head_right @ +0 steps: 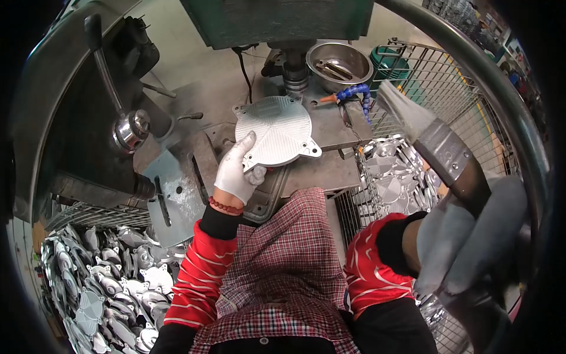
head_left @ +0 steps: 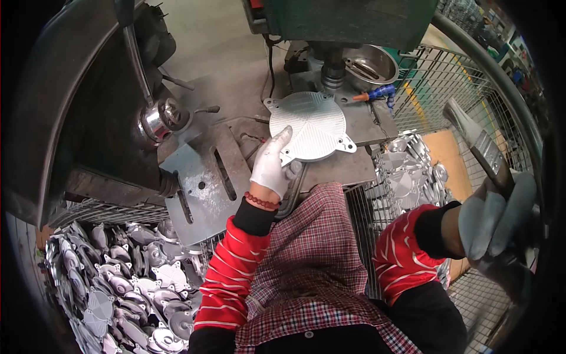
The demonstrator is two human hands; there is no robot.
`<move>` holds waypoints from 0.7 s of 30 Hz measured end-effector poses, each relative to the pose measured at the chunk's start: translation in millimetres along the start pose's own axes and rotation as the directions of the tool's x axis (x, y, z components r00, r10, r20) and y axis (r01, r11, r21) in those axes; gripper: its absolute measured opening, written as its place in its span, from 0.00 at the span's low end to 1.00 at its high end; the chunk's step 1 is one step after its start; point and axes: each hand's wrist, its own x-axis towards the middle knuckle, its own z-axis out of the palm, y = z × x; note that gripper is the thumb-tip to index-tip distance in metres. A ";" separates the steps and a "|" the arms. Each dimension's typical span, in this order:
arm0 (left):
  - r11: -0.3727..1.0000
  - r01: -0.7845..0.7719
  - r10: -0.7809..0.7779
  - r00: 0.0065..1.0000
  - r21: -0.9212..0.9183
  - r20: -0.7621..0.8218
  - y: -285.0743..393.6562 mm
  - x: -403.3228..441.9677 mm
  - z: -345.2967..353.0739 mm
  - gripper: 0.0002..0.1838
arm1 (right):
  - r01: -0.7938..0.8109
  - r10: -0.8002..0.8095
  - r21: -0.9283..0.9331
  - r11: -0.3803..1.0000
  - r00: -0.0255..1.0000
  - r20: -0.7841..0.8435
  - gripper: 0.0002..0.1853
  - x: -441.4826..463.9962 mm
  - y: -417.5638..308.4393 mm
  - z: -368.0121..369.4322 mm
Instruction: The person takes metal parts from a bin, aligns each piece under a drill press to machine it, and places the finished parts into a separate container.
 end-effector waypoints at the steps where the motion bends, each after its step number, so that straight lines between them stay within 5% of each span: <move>1: 1.000 -0.008 0.008 1.000 -0.006 -0.004 1.5 2.6 0.2 0.12 | -0.007 0.007 -0.007 1.000 1.000 -0.027 0.16 -0.8 1.5 1.8; 5: 0.986 -0.141 0.139 0.990 0.088 0.022 -0.8 -1.8 -1.9 0.13 | -0.084 0.081 -0.023 0.996 0.989 -0.122 0.16 -5.9 23.0 6.6; 7: 0.989 -0.143 0.138 0.983 0.033 0.124 -7.7 7.6 -13.2 0.11 | -0.111 0.108 -0.020 0.994 0.986 -0.126 0.17 -8.1 27.2 10.1; 13: 0.992 -0.126 0.124 0.991 0.027 0.053 2.1 -1.1 -6.6 0.12 | -0.185 0.184 -0.006 0.983 0.981 -0.063 0.18 -11.2 20.4 7.6; 17: 0.988 -0.149 0.151 0.986 -0.036 0.075 -2.2 -2.0 -1.5 0.12 | -0.242 0.241 0.020 0.970 0.951 -0.192 0.18 -10.2 32.9 -8.2; 19: 0.988 -0.146 0.142 0.985 0.038 0.103 -8.1 2.6 -8.0 0.11 | -0.361 0.351 0.061 0.931 0.831 -0.431 0.19 -27.2 64.8 -15.3; 21: 0.994 -0.108 0.106 0.992 0.027 0.064 -4.6 1.1 -5.0 0.14 | -0.622 0.472 0.073 0.779 0.507 -0.721 0.18 -41.8 117.4 -7.1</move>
